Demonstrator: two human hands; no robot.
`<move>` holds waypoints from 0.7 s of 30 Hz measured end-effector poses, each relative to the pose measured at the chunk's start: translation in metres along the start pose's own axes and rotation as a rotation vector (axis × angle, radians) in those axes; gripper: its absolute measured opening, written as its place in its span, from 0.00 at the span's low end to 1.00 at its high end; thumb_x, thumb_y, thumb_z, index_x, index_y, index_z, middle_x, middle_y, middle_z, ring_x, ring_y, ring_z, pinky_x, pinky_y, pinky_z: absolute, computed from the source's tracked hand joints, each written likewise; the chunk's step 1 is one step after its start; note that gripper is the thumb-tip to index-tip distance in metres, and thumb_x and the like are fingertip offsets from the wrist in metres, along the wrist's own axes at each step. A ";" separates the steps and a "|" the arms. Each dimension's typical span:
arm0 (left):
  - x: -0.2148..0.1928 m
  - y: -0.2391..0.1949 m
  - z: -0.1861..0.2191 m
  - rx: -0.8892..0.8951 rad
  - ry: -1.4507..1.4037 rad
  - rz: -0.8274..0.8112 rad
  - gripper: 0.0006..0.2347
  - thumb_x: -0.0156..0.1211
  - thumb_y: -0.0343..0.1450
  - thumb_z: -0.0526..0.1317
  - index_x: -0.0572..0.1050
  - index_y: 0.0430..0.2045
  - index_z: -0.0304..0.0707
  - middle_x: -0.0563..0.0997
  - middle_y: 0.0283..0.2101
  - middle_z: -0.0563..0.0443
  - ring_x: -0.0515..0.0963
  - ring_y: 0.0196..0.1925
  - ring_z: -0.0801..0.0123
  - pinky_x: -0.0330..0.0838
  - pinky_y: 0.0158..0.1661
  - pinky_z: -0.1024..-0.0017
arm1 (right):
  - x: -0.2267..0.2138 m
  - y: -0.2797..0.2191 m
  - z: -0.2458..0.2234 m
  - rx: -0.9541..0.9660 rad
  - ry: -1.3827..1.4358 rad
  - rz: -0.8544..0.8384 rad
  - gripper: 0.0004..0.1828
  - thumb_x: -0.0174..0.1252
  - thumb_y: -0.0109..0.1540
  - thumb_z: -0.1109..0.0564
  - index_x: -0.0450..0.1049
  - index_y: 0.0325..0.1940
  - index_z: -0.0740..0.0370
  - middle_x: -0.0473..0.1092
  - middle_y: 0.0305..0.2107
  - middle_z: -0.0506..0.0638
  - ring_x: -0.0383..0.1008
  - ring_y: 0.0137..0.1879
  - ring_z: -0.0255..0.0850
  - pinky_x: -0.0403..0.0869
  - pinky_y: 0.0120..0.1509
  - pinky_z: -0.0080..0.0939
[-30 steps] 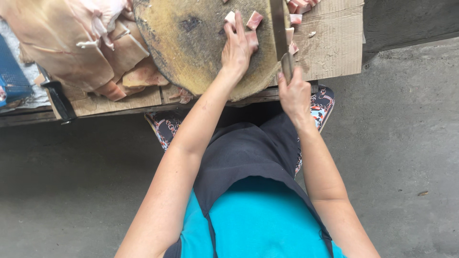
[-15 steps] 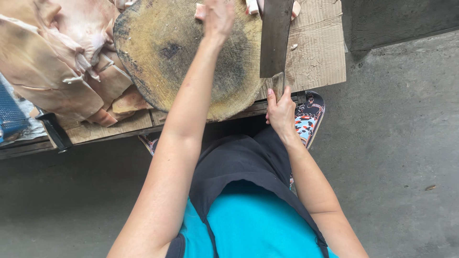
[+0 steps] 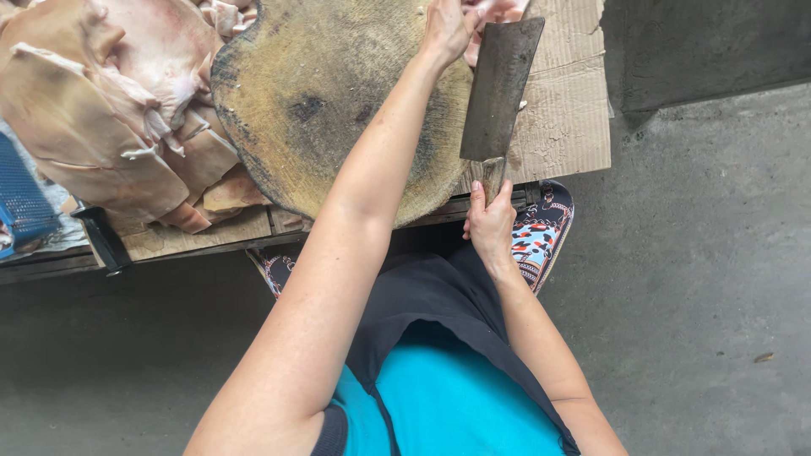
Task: The person uses a cleaver to cut a large piece of pork belly into strips and then into small cubes on a wooden cutting board. The cut pieces are gathered and placed to the side of the board.
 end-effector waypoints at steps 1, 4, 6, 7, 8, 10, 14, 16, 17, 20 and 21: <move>-0.010 -0.004 0.001 0.025 0.031 0.045 0.10 0.56 0.74 0.40 0.80 0.30 0.34 0.84 0.28 0.52 0.87 0.33 0.68 0.82 0.38 0.63 | 0.000 0.000 0.001 -0.003 -0.010 -0.004 0.18 0.53 0.71 0.49 0.59 0.50 0.67 0.67 0.14 0.48 0.69 0.16 0.32 0.70 0.16 0.35; -0.069 -0.037 -0.004 0.004 -0.004 0.226 0.11 0.54 0.80 0.41 0.76 0.32 0.33 0.80 0.31 0.48 0.81 0.34 0.66 0.79 0.39 0.63 | 0.000 0.000 0.006 -0.032 -0.155 0.002 0.19 0.53 0.71 0.50 0.60 0.52 0.69 0.70 0.17 0.58 0.73 0.19 0.48 0.72 0.20 0.46; -0.130 -0.083 -0.004 0.077 -0.054 0.314 0.06 0.53 0.76 0.38 0.76 0.37 0.37 0.80 0.36 0.52 0.80 0.36 0.70 0.79 0.39 0.68 | 0.000 0.001 -0.012 -0.309 -0.335 0.068 0.19 0.54 0.72 0.51 0.60 0.54 0.70 0.73 0.24 0.66 0.76 0.30 0.60 0.74 0.31 0.55; -0.162 -0.111 -0.007 0.065 -0.044 0.353 0.05 0.52 0.76 0.36 0.76 0.41 0.37 0.81 0.40 0.51 0.82 0.42 0.71 0.82 0.44 0.72 | 0.001 -0.002 -0.021 -0.450 -0.422 0.100 0.20 0.55 0.73 0.51 0.60 0.55 0.71 0.75 0.28 0.69 0.78 0.35 0.66 0.74 0.36 0.59; -0.194 -0.146 -0.005 0.111 0.017 0.434 0.08 0.53 0.76 0.34 0.76 0.46 0.36 0.81 0.43 0.49 0.82 0.45 0.69 0.81 0.46 0.71 | 0.003 0.001 -0.017 -0.426 -0.432 0.086 0.20 0.55 0.72 0.51 0.60 0.55 0.70 0.75 0.29 0.71 0.78 0.37 0.68 0.74 0.38 0.61; -0.246 -0.215 -0.006 0.110 0.078 0.558 0.10 0.54 0.77 0.32 0.75 0.52 0.35 0.82 0.48 0.49 0.83 0.48 0.67 0.80 0.50 0.70 | 0.004 0.003 -0.010 -0.375 -0.457 0.053 0.19 0.54 0.71 0.50 0.61 0.55 0.68 0.75 0.32 0.73 0.77 0.40 0.71 0.73 0.42 0.64; -0.269 -0.303 -0.010 0.034 0.105 0.645 0.08 0.56 0.77 0.33 0.75 0.49 0.36 0.83 0.44 0.47 0.84 0.44 0.64 0.80 0.48 0.69 | 0.004 0.002 -0.018 -0.445 -0.513 0.038 0.18 0.55 0.72 0.51 0.61 0.54 0.68 0.75 0.30 0.73 0.77 0.39 0.70 0.73 0.40 0.64; -0.252 -0.322 -0.004 0.073 0.234 0.632 0.07 0.57 0.77 0.32 0.76 0.48 0.36 0.82 0.42 0.43 0.83 0.42 0.62 0.79 0.44 0.67 | 0.002 -0.002 -0.032 -0.534 -0.565 0.042 0.18 0.56 0.74 0.51 0.62 0.53 0.69 0.75 0.29 0.70 0.78 0.36 0.67 0.74 0.37 0.62; -0.242 -0.323 0.001 0.165 0.291 0.600 0.07 0.56 0.77 0.32 0.75 0.48 0.35 0.81 0.43 0.42 0.83 0.43 0.61 0.79 0.45 0.67 | 0.000 0.001 -0.029 -0.415 -0.511 0.003 0.18 0.56 0.73 0.50 0.61 0.53 0.68 0.74 0.26 0.66 0.77 0.31 0.61 0.74 0.32 0.57; -0.226 -0.318 0.002 0.278 0.396 0.556 0.08 0.56 0.77 0.33 0.72 0.50 0.35 0.79 0.44 0.44 0.81 0.46 0.62 0.78 0.50 0.67 | -0.006 0.004 -0.032 -0.172 -0.403 -0.086 0.18 0.56 0.72 0.50 0.62 0.50 0.68 0.71 0.21 0.56 0.74 0.21 0.44 0.74 0.21 0.44; -0.227 -0.316 -0.001 0.291 0.422 0.550 0.09 0.56 0.76 0.33 0.70 0.50 0.35 0.78 0.44 0.45 0.80 0.47 0.63 0.78 0.52 0.67 | -0.010 0.004 -0.041 -0.171 -0.395 -0.095 0.18 0.57 0.72 0.50 0.63 0.48 0.69 0.71 0.22 0.53 0.73 0.21 0.39 0.73 0.20 0.41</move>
Point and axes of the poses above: each hand's wrist, its own y-axis towards the middle knuckle, its own x-axis out of the palm, z = x × y, the point moved 8 cm from there along y, towards the middle knuckle
